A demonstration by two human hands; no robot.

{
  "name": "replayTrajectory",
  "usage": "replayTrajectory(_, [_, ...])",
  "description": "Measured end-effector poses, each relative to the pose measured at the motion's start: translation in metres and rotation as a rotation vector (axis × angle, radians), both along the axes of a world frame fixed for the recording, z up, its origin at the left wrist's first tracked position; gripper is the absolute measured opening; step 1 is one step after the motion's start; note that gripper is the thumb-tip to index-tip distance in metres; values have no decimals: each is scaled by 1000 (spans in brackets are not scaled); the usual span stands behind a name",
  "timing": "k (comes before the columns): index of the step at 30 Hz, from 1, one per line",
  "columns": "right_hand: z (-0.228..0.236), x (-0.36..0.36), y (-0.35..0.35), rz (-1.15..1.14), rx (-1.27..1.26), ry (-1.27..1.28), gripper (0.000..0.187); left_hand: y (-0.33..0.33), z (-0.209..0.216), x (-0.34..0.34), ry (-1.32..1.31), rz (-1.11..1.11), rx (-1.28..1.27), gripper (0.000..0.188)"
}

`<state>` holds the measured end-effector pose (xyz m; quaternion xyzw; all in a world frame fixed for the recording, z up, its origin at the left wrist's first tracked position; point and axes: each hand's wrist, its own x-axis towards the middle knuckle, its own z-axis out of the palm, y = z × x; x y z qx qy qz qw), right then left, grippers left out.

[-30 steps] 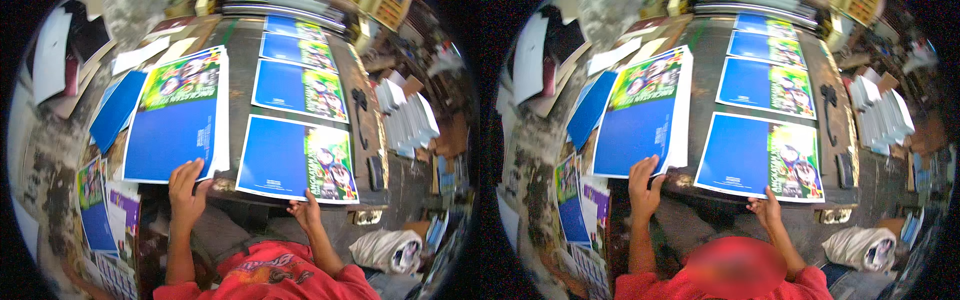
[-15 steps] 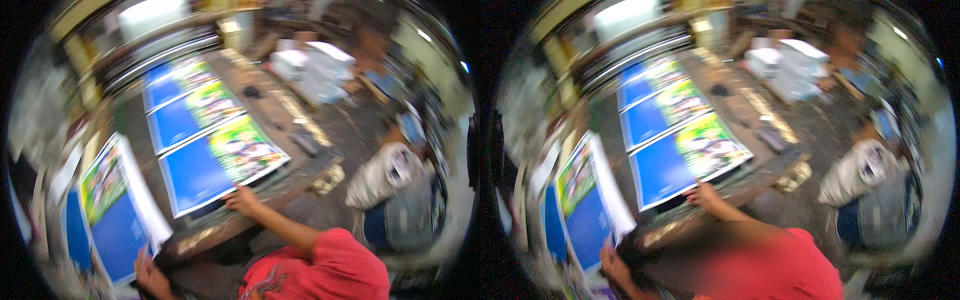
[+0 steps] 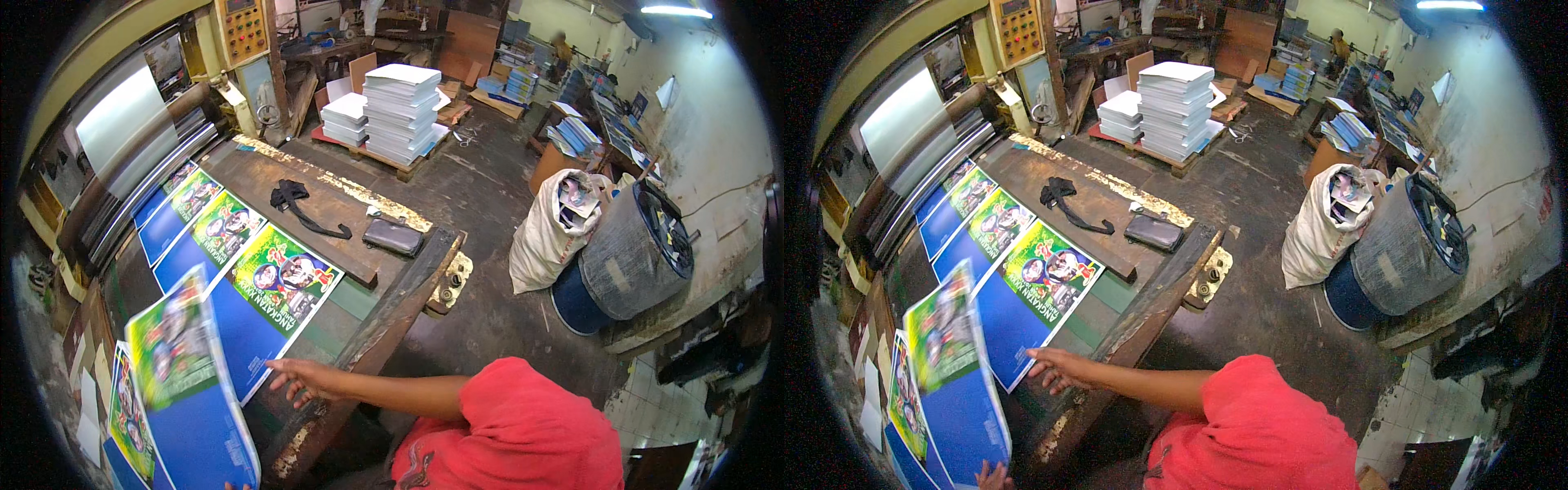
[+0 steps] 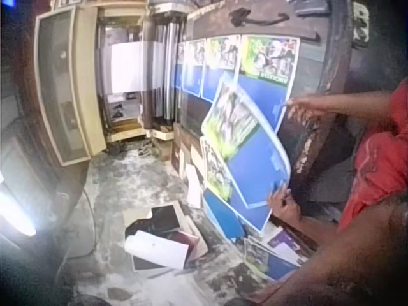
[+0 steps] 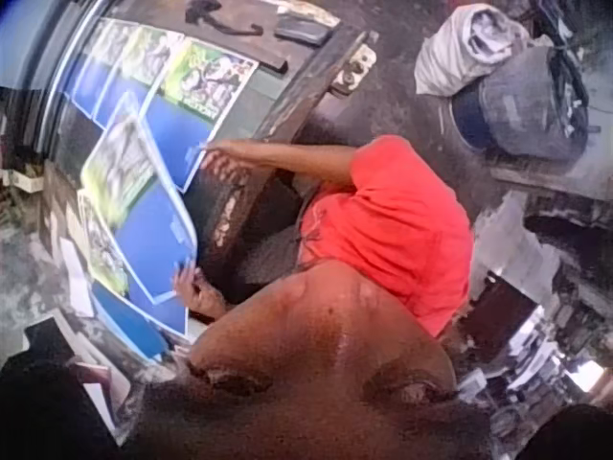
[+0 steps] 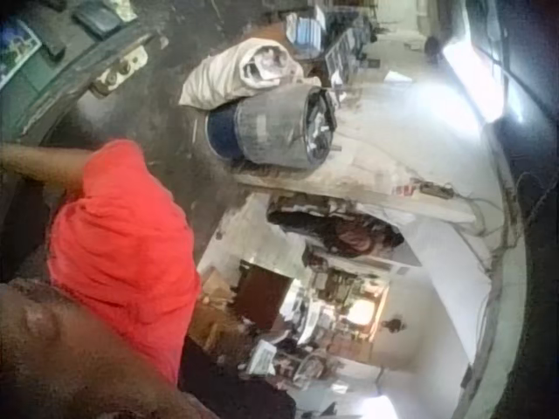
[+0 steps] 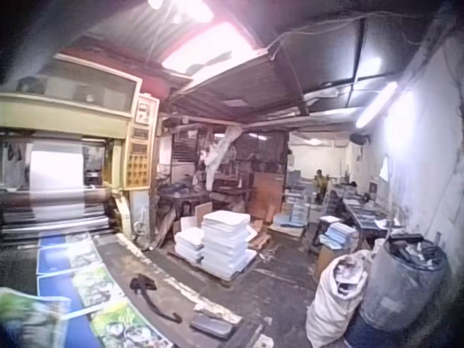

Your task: The person organizes printed paper covers on a workstation by hand, lifting them from the machine bed and placing them onto a stack.

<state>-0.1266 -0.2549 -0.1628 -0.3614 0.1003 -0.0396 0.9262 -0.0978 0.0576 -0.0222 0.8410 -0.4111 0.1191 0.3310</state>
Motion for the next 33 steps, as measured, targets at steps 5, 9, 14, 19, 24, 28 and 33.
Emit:
replayTrajectory(5, [18,-20,6,190,-123,63,37,-16,3,1,-360,-134,345,26])
replayTrajectory(9, [-9,-50,18,2,75,297,25,-5,-18,13,-57,164,96,66])
replayTrajectory(14, [-43,-112,29,77,55,439,32,8,-44,23,23,368,179,53])
replayTrajectory(19, [-51,-136,50,99,21,501,37,14,-42,18,-36,456,145,40])
replayTrajectory(24, [-47,-119,47,90,77,475,43,22,-22,10,79,447,31,36])
replayTrajectory(28, [-41,-94,36,42,73,475,48,27,-16,11,254,448,-91,35])
replayTrajectory(33, [-44,-71,30,-68,60,445,54,31,-17,17,655,648,-994,33])
